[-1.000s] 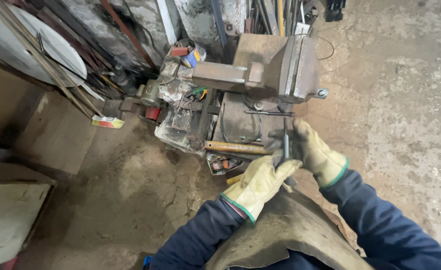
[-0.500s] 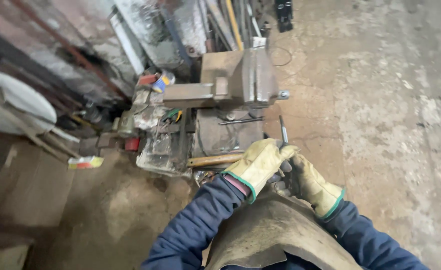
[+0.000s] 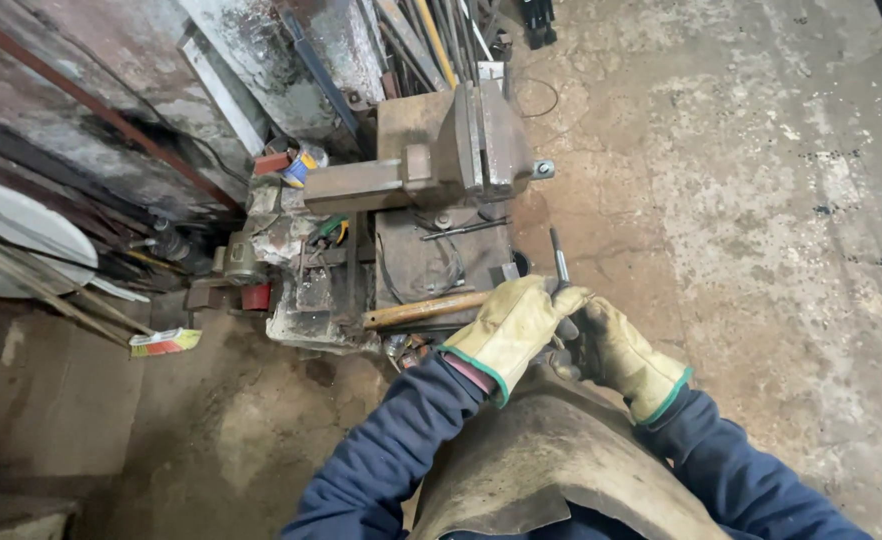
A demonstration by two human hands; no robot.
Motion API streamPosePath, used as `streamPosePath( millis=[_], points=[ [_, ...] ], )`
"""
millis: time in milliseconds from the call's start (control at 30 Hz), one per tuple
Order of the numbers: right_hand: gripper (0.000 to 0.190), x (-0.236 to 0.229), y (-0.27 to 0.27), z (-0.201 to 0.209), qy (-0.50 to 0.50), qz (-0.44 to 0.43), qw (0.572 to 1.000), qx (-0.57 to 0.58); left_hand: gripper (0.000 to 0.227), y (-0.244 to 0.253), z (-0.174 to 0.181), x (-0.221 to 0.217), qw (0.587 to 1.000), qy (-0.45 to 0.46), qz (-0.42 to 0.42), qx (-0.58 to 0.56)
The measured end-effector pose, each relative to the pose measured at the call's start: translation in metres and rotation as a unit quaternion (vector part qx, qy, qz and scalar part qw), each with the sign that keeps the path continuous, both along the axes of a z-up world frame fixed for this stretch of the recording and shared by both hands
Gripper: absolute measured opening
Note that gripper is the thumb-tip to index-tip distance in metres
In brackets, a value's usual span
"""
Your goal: The person picks up two metal rods and a hammer, then moves to a bench vise. They secure one rod in the vise and repeatedly strike it with the hammer to straighten or shape it. The person adjusts the rod's position in the vise and continues hammering until the clip ends.
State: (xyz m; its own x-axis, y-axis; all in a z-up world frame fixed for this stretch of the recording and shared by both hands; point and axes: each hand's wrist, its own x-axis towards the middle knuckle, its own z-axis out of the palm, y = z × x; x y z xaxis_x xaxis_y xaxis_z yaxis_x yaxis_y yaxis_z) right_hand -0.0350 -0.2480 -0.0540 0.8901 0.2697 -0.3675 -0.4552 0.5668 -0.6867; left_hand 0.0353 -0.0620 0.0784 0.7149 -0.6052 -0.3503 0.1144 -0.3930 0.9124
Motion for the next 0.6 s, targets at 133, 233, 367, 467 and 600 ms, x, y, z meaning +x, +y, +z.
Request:
streamPosePath(
  millis=[133, 233, 367, 467, 600],
  points=[
    [0.067, 0.025, -0.001, 0.008, -0.050, 0.014, 0.998, -0.023, 0.045, 0.005, -0.017, -0.009, 0.993, -0.109, -0.022, 0.045],
    [0.075, 0.045, 0.004, 0.033, -0.052, 0.026, 0.993, -0.101, 0.041, 0.016, -0.014, -0.018, 0.988, -0.143, 0.006, 0.063],
    [0.081, 0.054, 0.014, 0.062, -0.066, 0.049, 0.981, -0.177, 0.029, 0.029, -0.049, -0.010, 0.947, -0.316, 0.041, -0.039],
    [0.080, 0.083, 0.004, 0.034, -0.057, 0.057, 0.978, -0.194, 0.031, 0.036, -0.023, -0.004, 0.949, -0.290, 0.061, -0.103],
    [0.077, 0.109, 0.007, 0.032, -0.076, 0.099, 0.980, -0.155, 0.025, 0.034, -0.051, 0.013, 0.947, -0.308, 0.088, -0.024]
  ],
)
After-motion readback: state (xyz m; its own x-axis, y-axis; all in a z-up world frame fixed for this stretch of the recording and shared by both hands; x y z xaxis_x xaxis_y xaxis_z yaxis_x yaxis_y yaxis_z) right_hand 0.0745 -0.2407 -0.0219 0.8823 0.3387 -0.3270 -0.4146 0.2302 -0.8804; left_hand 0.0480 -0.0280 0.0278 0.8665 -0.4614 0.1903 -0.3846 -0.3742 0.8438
